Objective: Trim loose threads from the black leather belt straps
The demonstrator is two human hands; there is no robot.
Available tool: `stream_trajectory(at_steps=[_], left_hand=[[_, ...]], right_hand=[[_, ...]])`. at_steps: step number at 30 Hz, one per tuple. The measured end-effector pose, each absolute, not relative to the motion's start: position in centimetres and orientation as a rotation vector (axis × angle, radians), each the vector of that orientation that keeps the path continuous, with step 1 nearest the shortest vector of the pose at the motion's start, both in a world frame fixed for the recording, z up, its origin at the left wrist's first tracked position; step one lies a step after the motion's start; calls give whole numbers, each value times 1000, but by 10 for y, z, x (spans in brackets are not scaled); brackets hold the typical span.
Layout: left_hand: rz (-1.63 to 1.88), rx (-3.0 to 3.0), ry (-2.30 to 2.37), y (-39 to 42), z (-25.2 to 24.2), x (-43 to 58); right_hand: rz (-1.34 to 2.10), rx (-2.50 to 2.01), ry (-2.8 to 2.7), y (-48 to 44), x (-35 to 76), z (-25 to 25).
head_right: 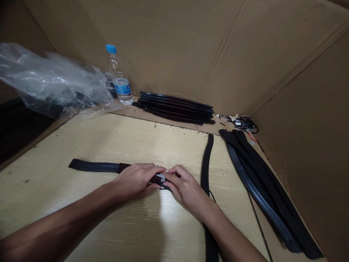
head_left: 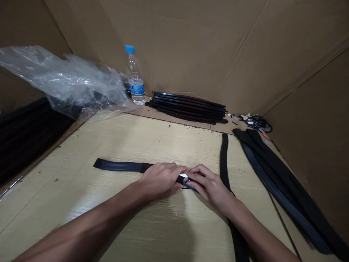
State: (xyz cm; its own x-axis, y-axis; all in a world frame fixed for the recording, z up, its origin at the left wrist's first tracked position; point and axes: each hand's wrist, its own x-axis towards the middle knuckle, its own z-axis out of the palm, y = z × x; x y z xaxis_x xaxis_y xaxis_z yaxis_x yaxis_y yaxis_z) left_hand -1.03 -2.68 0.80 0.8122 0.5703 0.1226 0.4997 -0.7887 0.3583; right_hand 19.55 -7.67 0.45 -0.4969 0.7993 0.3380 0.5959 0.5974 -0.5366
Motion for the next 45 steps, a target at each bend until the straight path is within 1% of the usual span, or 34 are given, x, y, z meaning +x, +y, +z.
stream_trajectory(at_steps=[5, 11, 28, 45], left_hand=[[328, 2716, 818, -28, 7, -10], [296, 2714, 817, -26, 9, -11], [199, 2689, 797, -26, 12, -10], [221, 2689, 783, -29, 12, -11]], right_hand=[[453, -1101, -2227, -77, 192, 1], [524, -1125, -2184, -77, 194, 0], [554, -1121, -2273, -78, 202, 6], [560, -1109, -2317, -79, 204, 6]])
